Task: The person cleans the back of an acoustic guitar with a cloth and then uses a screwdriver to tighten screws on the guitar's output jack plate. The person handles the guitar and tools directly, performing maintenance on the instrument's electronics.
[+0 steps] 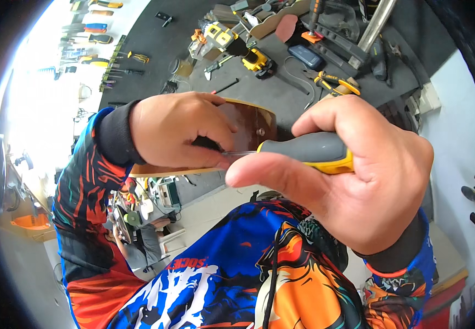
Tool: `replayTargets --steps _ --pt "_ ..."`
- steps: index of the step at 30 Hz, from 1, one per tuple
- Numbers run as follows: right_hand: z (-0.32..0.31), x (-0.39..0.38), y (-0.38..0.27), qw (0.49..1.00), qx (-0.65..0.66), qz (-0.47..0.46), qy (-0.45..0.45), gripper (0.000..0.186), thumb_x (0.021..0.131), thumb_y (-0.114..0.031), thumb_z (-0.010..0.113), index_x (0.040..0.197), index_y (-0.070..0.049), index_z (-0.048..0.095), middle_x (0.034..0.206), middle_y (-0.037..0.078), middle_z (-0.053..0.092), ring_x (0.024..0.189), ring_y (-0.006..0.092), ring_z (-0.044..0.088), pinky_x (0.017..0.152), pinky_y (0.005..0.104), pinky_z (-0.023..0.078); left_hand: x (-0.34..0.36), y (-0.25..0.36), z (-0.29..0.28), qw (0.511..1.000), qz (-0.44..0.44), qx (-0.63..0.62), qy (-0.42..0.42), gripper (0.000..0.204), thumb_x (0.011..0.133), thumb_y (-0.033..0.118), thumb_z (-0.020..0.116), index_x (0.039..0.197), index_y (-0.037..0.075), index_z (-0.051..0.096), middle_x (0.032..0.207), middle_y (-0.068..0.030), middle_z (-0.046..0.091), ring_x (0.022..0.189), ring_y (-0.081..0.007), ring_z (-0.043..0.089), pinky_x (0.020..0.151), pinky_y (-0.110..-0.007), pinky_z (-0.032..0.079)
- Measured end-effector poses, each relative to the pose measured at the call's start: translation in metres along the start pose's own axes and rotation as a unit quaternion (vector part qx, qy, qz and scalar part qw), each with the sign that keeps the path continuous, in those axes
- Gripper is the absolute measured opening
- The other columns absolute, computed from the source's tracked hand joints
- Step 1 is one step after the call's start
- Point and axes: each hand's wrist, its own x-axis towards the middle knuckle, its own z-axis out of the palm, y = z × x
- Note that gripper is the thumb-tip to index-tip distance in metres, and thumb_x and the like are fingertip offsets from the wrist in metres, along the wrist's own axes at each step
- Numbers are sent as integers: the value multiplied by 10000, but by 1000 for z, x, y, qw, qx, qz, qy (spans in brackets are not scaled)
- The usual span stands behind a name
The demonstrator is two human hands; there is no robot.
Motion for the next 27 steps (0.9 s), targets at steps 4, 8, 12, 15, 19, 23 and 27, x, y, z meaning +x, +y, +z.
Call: replayTargets --steps 4,8,12,15,19,23,27 --pt "0 -1 1 1000 -20 9 6 541 742 -505 808 835 -13 604 614 -3 606 573 69 572 544 216 445 8 -11 5 997 69 -12 30 144 865 172 690 873 28 697 847 -118 681 828 -313 634 806 -411 479" --pt "0 0 -5 999 -5 36 -37 549 804 -518 752 913 -1 603 731 18 589 651 85 542 616 213 442 3 -11 8 998 54 -11 29 123 866 156 687 896 39 710 816 -119 684 780 -306 640 707 -382 496" --pt "-10 0 -2 993 42 12 -109 442 897 -340 643 1124 30 559 1049 90 565 917 127 521 821 238 425 10 -20 7 996 80 -2 36 127 862 156 685 909 40 710 807 -111 692 753 -294 650 673 -375 498" --pt "-22 -1 -3 982 82 18 -170 477 844 -167 517 1265 58 489 1204 116 480 1065 156 453 942 251 360 -3 -8 12 998 43 2 45 127 864 152 676 918 42 710 821 -102 699 758 -286 657 671 -374 499" --pt "-24 -4 -2 986 26 23 -163 458 889 -195 521 1274 53 502 1098 94 497 943 138 455 856 241 379 -1 -10 11 998 51 19 44 138 873 148 660 956 45 702 847 -99 704 781 -290 661 686 -373 503" --pt "-11 -5 -2 998 -22 7 -50 517 941 -482 611 1029 27 623 733 38 579 595 90 490 566 219 405 1 -12 10 997 66 19 41 186 874 171 663 1004 41 691 885 -108 705 808 -302 662 703 -381 507" --pt "-16 -6 1 996 -49 21 -74 638 919 -601 560 776 19 611 575 1 538 505 81 503 480 234 364 3 -2 13 996 48 -24 66 235 821 214 730 963 33 682 864 -108 698 799 -276 666 697 -384 506"
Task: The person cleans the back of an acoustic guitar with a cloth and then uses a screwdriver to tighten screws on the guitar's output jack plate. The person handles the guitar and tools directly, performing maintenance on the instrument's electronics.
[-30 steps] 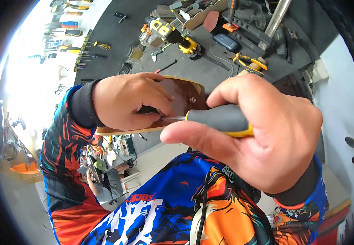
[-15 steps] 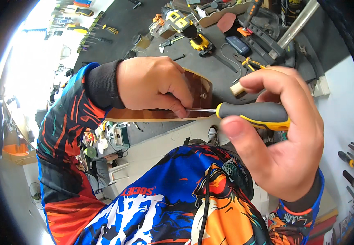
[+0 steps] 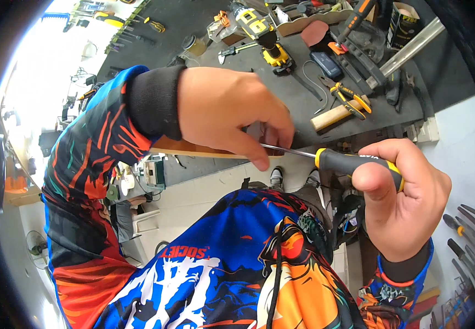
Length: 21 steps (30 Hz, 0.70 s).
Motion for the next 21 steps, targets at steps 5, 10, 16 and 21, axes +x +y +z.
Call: replayTargets --steps 5,10,16,21 --pt "1 2 3 996 66 54 -6 698 910 -654 524 774 25 607 541 -3 497 502 63 480 464 233 325 21 10 -6 1000 19 8 -18 262 759 231 792 855 21 666 750 -89 674 719 -233 665 653 -357 505" --pt "-8 8 1 995 46 35 -81 593 895 -566 597 885 27 615 720 59 559 659 115 537 591 253 410 16 7 -3 1000 -12 -23 -10 232 792 199 754 918 12 700 788 -95 704 723 -221 679 650 -343 512" --pt "-13 10 -9 993 49 -57 -94 348 703 -69 671 1031 26 606 986 142 578 884 220 577 808 306 470 17 -2 0 995 1 -71 -64 174 879 149 649 974 10 694 849 -100 725 828 -211 706 716 -337 527" --pt "-20 8 -2 995 39 -32 -81 222 798 -150 699 898 34 625 816 106 593 736 188 568 667 279 449 13 -1 -2 990 -1 -118 -74 188 887 161 643 1003 18 680 917 -97 730 854 -211 699 748 -342 526"
